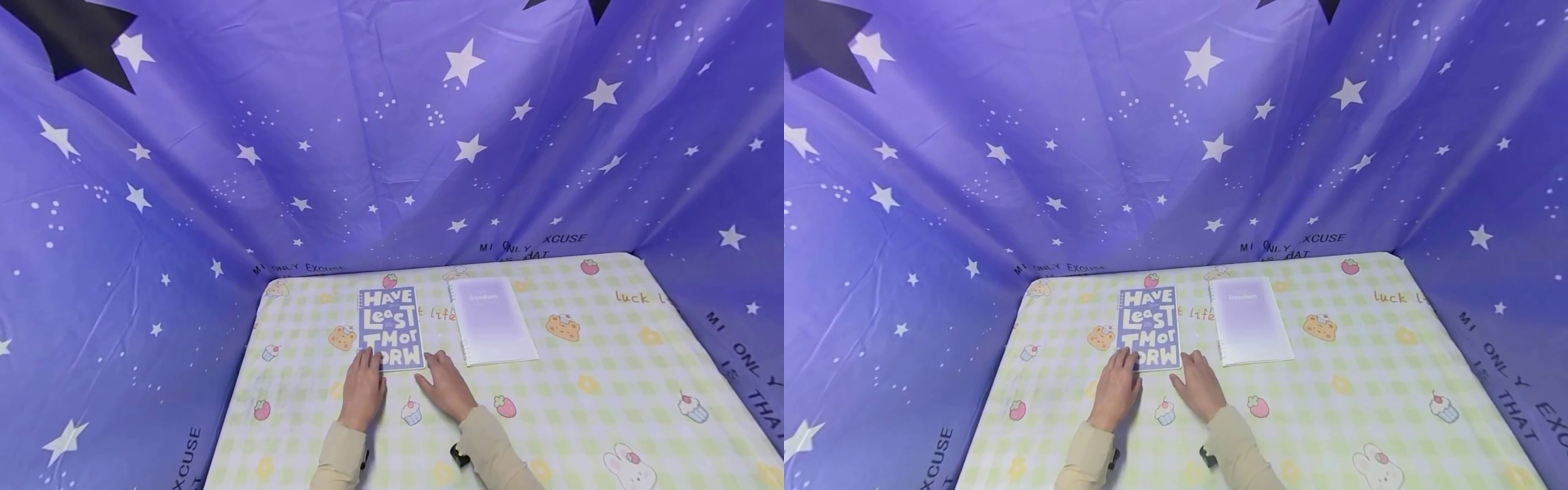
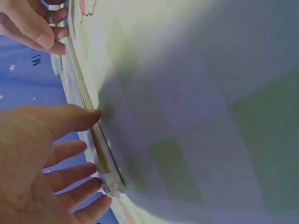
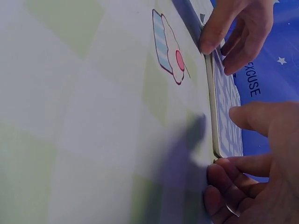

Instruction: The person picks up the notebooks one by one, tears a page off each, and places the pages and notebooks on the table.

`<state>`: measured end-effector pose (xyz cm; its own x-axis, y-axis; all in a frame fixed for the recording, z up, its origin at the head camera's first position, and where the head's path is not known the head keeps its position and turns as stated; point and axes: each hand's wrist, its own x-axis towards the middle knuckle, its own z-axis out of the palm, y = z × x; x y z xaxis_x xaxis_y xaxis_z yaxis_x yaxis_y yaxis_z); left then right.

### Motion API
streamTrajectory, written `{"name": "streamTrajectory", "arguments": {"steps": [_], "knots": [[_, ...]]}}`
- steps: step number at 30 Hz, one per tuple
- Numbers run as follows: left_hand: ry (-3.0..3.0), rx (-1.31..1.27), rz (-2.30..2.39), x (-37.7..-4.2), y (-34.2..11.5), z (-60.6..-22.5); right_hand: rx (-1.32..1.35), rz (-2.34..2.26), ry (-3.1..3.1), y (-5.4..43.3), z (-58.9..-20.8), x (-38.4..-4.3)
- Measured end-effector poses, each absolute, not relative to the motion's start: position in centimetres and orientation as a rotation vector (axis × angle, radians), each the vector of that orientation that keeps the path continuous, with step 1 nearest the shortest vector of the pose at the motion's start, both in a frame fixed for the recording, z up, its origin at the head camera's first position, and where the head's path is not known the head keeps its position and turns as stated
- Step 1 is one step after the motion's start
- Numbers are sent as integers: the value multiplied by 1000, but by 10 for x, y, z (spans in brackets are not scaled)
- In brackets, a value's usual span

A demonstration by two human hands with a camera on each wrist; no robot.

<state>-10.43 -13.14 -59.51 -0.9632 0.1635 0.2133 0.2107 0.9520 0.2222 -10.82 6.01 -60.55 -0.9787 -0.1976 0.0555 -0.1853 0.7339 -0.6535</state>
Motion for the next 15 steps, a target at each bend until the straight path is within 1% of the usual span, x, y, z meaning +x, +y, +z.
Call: {"name": "streamTrajectory", "arguments": {"steps": [15], "knots": [[-2836, -297, -351, -114, -141, -601, -276, -1112, 2873, 58, -605, -109]]}}
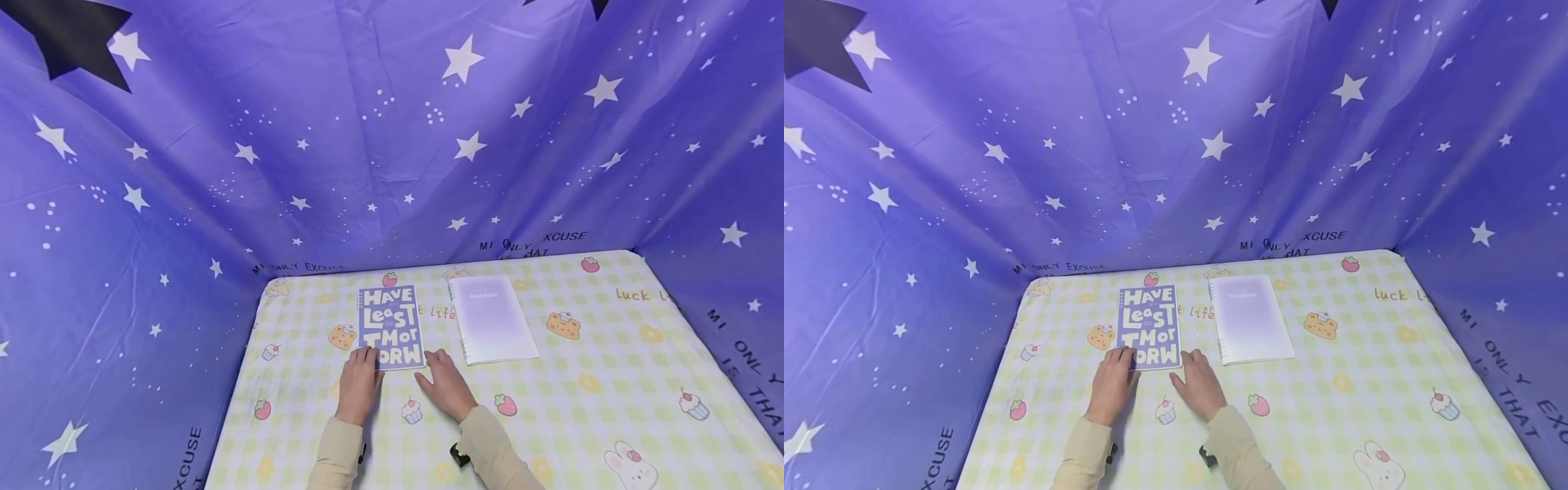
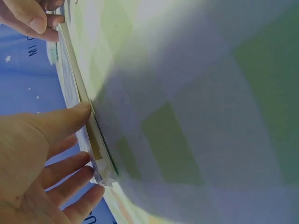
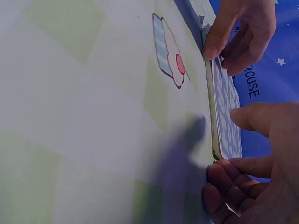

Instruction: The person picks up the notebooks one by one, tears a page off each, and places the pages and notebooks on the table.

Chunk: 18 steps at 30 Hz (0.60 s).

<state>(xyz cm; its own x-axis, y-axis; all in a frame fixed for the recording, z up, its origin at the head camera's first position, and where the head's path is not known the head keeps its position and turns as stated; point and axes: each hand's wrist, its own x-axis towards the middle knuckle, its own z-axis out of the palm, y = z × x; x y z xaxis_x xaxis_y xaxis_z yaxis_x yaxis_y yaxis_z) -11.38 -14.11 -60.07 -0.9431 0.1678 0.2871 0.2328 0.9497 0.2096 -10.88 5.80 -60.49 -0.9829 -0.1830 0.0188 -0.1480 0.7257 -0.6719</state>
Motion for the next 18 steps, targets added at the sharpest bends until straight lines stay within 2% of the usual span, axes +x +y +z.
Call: {"name": "streamTrajectory", "arguments": {"steps": [18], "knots": [[-2851, -286, -488, -112, -146, -598, -240, -1127, 2829, 57, -603, -108]]}}
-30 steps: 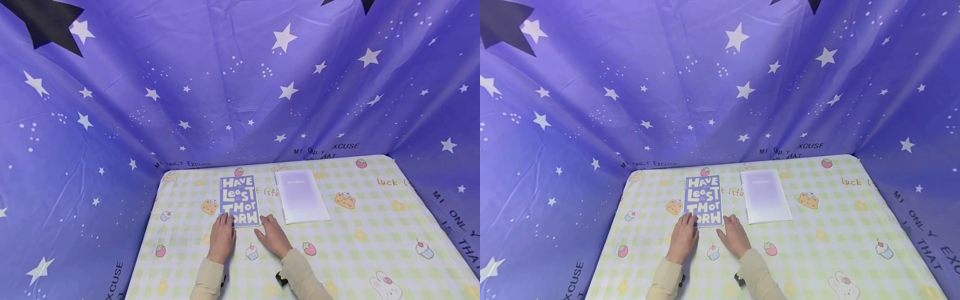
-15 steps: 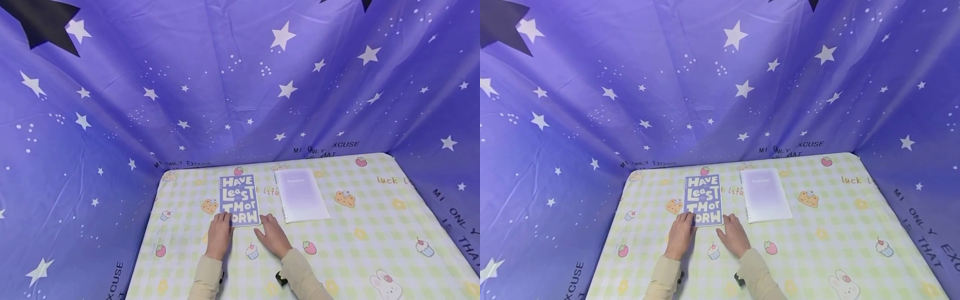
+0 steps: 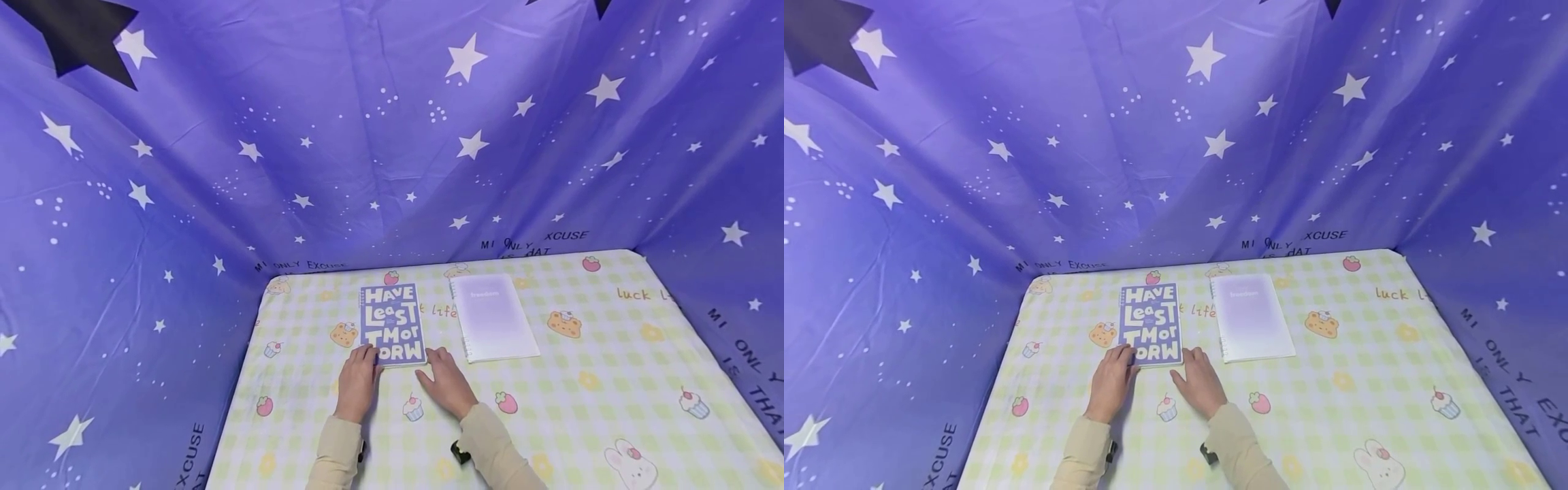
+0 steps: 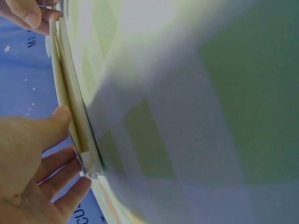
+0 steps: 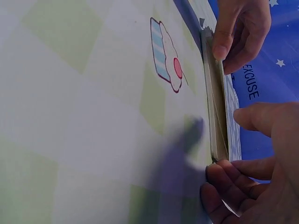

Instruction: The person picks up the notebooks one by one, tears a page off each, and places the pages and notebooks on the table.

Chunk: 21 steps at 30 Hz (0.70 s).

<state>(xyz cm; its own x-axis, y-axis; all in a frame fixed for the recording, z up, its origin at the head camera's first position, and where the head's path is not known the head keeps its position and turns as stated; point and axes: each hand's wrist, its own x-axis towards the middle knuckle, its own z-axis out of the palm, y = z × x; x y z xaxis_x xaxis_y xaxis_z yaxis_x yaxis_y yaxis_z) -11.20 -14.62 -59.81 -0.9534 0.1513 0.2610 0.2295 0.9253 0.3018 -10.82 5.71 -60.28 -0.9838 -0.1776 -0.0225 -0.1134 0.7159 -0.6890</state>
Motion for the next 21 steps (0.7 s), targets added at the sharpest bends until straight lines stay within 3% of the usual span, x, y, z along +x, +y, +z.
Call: {"name": "streamTrajectory", "arguments": {"steps": [21], "knots": [[-2849, -238, -587, -110, -148, -599, -98, -1527, 2684, 51, -600, -121]]}}
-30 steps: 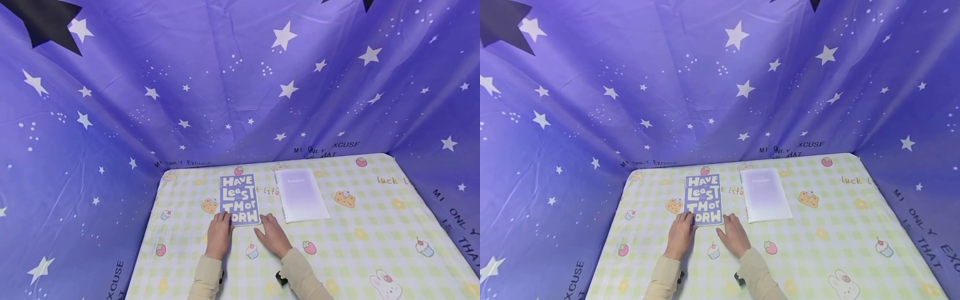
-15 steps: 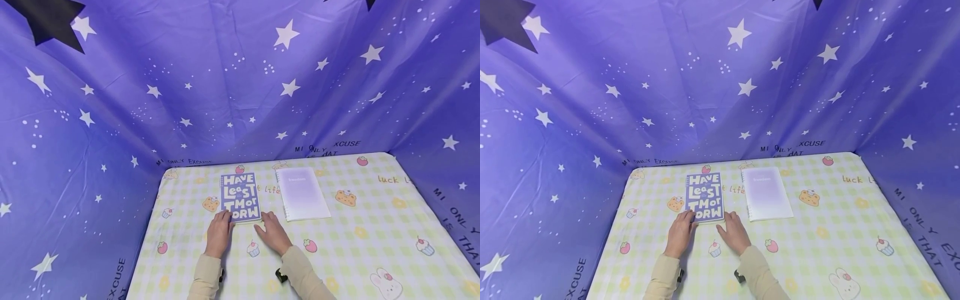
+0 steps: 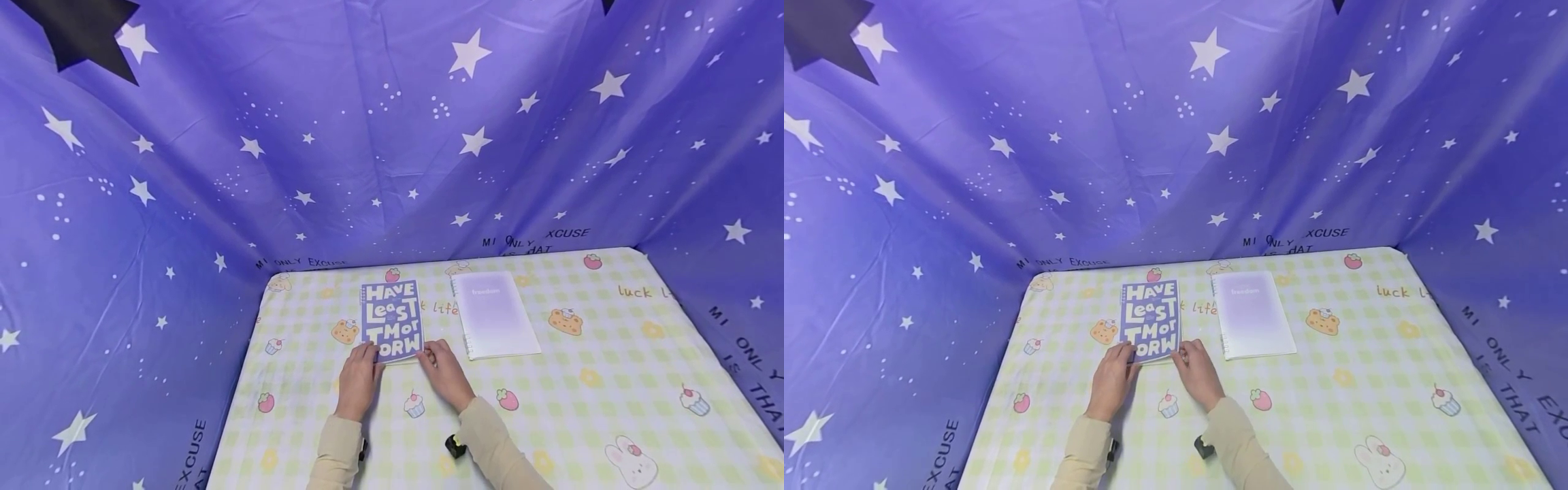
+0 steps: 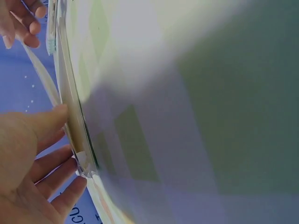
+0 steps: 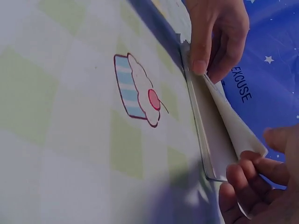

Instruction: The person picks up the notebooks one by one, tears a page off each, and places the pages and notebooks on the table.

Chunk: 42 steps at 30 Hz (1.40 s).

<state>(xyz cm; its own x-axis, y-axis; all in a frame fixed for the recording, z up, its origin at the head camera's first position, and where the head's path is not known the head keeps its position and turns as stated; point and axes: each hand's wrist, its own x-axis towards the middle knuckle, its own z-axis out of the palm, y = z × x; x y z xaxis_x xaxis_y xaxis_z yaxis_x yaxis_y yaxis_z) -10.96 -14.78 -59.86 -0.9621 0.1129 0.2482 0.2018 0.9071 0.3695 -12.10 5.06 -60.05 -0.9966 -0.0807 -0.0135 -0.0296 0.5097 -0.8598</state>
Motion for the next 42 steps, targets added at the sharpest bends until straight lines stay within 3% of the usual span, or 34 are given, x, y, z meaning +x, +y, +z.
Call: {"name": "streamTrajectory", "arguments": {"steps": [27, 42], "knots": [[-2894, -130, -525, -113, -139, -597, 156, -1957, 2260, 46, -593, -136], [-2850, -55, -698, -99, -130, -599, 39, -2078, 2256, 42, -569, -122]]}}
